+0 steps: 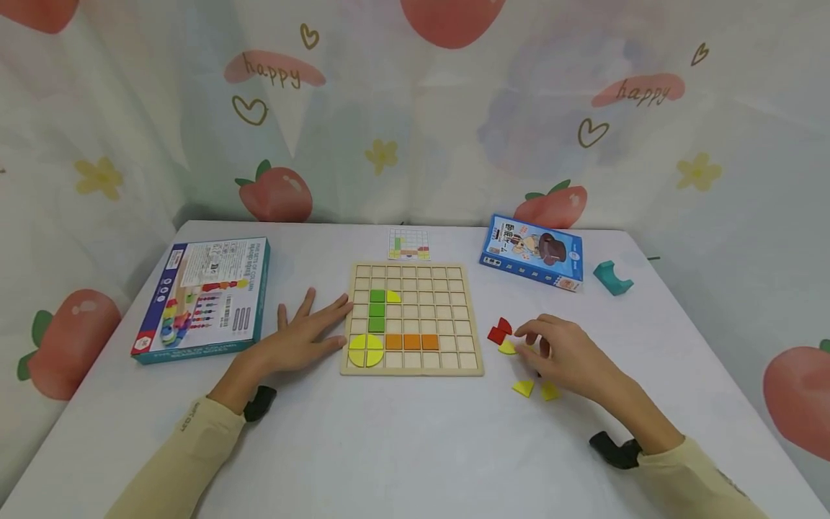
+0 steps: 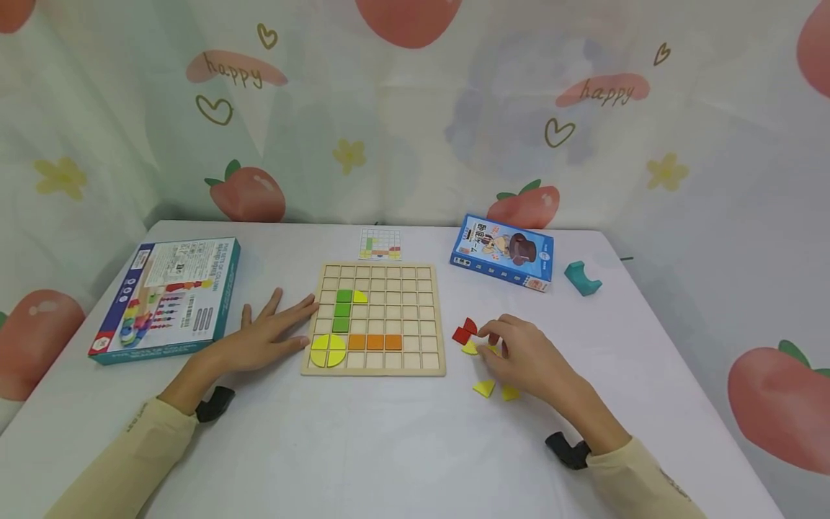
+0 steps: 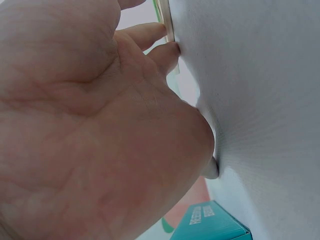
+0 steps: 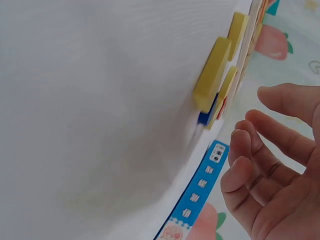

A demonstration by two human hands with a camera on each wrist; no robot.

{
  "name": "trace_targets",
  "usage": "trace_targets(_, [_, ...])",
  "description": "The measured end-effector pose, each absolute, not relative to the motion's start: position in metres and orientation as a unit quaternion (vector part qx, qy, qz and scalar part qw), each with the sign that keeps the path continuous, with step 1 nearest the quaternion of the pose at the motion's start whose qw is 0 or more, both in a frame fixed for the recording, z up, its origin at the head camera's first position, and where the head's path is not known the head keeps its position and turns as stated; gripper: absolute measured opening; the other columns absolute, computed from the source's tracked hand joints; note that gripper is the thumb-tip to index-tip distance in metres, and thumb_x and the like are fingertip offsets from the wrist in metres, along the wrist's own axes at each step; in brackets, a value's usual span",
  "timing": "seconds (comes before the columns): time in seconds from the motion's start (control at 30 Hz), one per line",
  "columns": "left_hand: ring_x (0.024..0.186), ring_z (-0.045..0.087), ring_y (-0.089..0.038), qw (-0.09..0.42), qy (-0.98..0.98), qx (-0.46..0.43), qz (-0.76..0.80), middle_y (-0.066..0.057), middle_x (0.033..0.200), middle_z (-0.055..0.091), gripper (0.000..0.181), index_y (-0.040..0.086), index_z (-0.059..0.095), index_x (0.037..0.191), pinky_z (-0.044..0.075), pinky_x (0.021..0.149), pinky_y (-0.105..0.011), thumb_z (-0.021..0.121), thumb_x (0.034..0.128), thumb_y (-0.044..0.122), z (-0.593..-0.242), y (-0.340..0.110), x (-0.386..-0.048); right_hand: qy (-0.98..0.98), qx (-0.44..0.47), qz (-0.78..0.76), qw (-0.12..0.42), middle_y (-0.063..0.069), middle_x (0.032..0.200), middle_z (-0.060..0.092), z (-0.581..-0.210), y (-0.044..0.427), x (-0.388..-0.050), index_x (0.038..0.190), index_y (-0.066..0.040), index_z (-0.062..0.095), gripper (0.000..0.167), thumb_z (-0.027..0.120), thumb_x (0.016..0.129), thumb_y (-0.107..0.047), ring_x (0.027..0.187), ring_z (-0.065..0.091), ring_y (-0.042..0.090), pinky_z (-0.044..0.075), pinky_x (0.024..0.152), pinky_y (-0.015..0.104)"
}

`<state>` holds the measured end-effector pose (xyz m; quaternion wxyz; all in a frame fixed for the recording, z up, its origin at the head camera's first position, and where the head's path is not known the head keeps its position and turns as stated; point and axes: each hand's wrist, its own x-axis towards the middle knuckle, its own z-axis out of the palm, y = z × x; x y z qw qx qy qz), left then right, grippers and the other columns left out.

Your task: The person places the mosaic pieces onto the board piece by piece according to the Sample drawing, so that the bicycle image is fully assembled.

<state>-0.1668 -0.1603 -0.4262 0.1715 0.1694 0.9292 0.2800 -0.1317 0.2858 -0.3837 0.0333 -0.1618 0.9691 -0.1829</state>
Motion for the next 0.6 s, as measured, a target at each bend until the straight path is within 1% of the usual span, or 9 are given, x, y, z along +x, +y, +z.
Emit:
trace_targets(0.13, [0.165,-0.02,-0.045,0.174,0.929,0.169,0.281,0.003,0.18,0.016,0.071,0.032,0.027,0.169,-0.024,0.117,-0.081,0.059,0.1066,0.046,-0.428,-0.161,-0.167,0.966,-0.178,-0.184,0.04,-0.002,0.096,0.07,-0.384,0.301,-0.126,0.115,-0.01,0.078,0.022,0.078,0.093,-0.01,0.081,0.058,0.01,0.053,0.065,0.016])
trace_targets(0.27, [0.165,-0.02,-0.045,0.175,0.929,0.168,0.279,0.003,0.18,0.015,0.072,0.032,0.027,0.169,-0.024,0.117,-0.081,0.058,0.1065,0.047,-0.429,-0.161,-0.168,0.962,-0.189,-0.192,0.053,-0.004,0.101,0.071,-0.386,0.313,-0.121,0.114,-0.014,0.08,0.024,0.077,0.093,-0.004,0.085,0.059,0.009,0.055,0.069,0.016])
trace_targets(0.4, [0.165,-0.02,-0.045,0.172,0.931,0.166,0.277,0.003,0.18,0.016,0.071,0.031,0.027,0.169,-0.024,0.117,-0.081,0.059,0.1066,0.046,-0.426,-0.161,-0.167,0.962,-0.187,-0.189,0.062,-0.005,0.103,0.071,-0.387,0.319,-0.118,0.114,-0.018,0.08,0.025,0.077,0.093,-0.004,0.087,0.058,0.008,0.055,0.071,0.016])
trace_targets(0.6, [0.165,-0.02,-0.046,0.173,0.93,0.17,0.276,0.003,0.18,0.015,0.071,0.031,0.027,0.169,-0.024,0.117,-0.081,0.058,0.1071,0.046,-0.426,-0.16,-0.168,0.962,-0.182,-0.185,0.084,-0.004,0.104,0.07,-0.389,0.321,-0.116,0.114,-0.017,0.08,0.024,0.078,0.092,-0.006,0.088,0.058,0.009,0.055,0.072,0.016])
